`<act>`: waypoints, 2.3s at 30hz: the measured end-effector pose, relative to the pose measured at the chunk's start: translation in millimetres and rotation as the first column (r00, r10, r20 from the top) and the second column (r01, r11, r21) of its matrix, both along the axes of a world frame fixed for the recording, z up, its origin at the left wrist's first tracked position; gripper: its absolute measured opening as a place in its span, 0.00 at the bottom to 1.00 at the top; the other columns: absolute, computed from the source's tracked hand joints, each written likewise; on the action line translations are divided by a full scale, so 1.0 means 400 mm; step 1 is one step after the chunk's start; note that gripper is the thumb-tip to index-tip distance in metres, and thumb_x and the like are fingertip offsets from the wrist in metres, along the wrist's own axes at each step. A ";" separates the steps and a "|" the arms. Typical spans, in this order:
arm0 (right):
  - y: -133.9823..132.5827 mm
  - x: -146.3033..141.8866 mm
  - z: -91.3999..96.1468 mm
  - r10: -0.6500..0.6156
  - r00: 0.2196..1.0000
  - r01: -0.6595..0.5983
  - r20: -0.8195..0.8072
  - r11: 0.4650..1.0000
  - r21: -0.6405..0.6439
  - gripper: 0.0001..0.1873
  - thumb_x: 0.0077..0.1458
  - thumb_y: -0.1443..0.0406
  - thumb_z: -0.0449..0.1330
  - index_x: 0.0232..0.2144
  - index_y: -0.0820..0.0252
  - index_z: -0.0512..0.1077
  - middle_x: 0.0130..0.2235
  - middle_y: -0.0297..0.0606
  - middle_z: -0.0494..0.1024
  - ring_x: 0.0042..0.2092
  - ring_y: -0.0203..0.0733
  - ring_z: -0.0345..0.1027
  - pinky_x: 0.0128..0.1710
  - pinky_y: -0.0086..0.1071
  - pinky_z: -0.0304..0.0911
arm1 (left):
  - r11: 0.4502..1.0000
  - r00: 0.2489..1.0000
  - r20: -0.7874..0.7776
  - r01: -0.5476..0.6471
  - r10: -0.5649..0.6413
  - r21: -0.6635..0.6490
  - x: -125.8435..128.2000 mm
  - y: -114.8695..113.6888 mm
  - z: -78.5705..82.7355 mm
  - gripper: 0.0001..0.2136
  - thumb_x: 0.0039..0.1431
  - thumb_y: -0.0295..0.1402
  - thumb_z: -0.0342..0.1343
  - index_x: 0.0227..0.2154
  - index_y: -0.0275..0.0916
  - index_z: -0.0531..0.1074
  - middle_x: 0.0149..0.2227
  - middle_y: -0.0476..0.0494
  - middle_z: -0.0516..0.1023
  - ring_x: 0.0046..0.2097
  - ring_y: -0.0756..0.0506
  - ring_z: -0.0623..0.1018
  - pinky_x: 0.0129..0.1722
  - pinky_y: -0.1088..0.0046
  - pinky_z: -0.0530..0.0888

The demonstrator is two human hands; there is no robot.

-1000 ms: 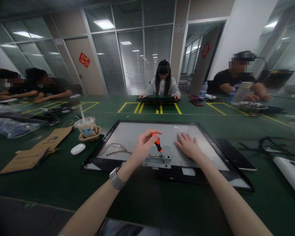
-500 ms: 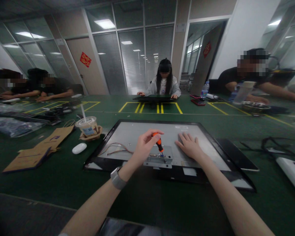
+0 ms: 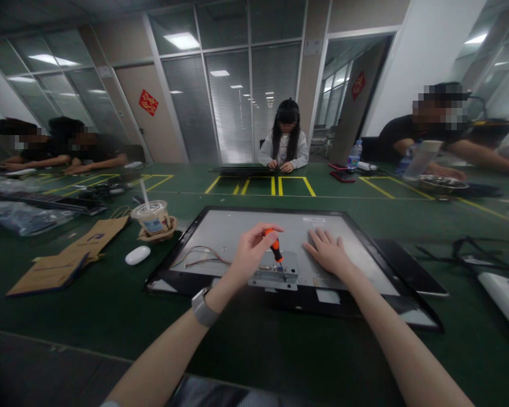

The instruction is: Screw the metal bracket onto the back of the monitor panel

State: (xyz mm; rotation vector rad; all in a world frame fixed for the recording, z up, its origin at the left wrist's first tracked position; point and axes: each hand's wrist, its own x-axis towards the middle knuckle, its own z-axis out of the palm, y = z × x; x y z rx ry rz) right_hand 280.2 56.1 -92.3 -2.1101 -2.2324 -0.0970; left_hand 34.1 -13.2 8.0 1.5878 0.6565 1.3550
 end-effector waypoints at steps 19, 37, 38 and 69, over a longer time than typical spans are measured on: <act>-0.005 -0.003 0.004 0.010 1.000 -0.010 -0.003 1.000 -0.001 0.35 0.60 0.50 0.36 0.63 0.60 0.55 0.66 0.49 0.51 0.65 0.60 0.44 0.58 0.61 0.45 | 1.000 1.000 0.009 -0.006 0.006 0.009 0.002 -0.001 -0.004 0.08 0.58 0.34 0.55 0.35 0.37 0.77 0.34 0.45 0.72 0.33 0.51 0.70 0.34 0.75 0.68; -0.002 -0.002 0.005 -0.002 1.000 0.002 0.010 1.000 -0.006 0.35 0.60 0.50 0.36 0.63 0.60 0.54 0.66 0.48 0.51 0.65 0.58 0.43 0.59 0.60 0.44 | 1.000 1.000 0.000 0.001 -0.001 0.024 0.000 0.003 -0.010 0.09 0.59 0.36 0.54 0.36 0.38 0.76 0.34 0.45 0.71 0.33 0.51 0.70 0.35 0.75 0.69; -0.002 -0.001 0.004 -0.002 1.000 0.002 0.009 1.000 -0.003 0.35 0.60 0.50 0.36 0.63 0.60 0.54 0.66 0.48 0.51 0.65 0.59 0.43 0.59 0.60 0.45 | 1.000 1.000 0.000 0.001 -0.001 0.026 0.000 0.003 -0.010 0.09 0.59 0.36 0.54 0.36 0.38 0.76 0.33 0.45 0.71 0.33 0.51 0.70 0.35 0.75 0.69; 0.004 0.003 -0.002 0.005 1.000 -0.005 0.003 1.000 -0.005 0.36 0.60 0.49 0.35 0.63 0.61 0.54 0.66 0.49 0.51 0.65 0.60 0.43 0.58 0.61 0.45 | 1.000 1.000 -0.029 0.000 0.000 0.011 0.000 -0.005 -0.004 0.10 0.59 0.36 0.53 0.36 0.37 0.75 0.33 0.45 0.73 0.33 0.51 0.71 0.35 0.74 0.69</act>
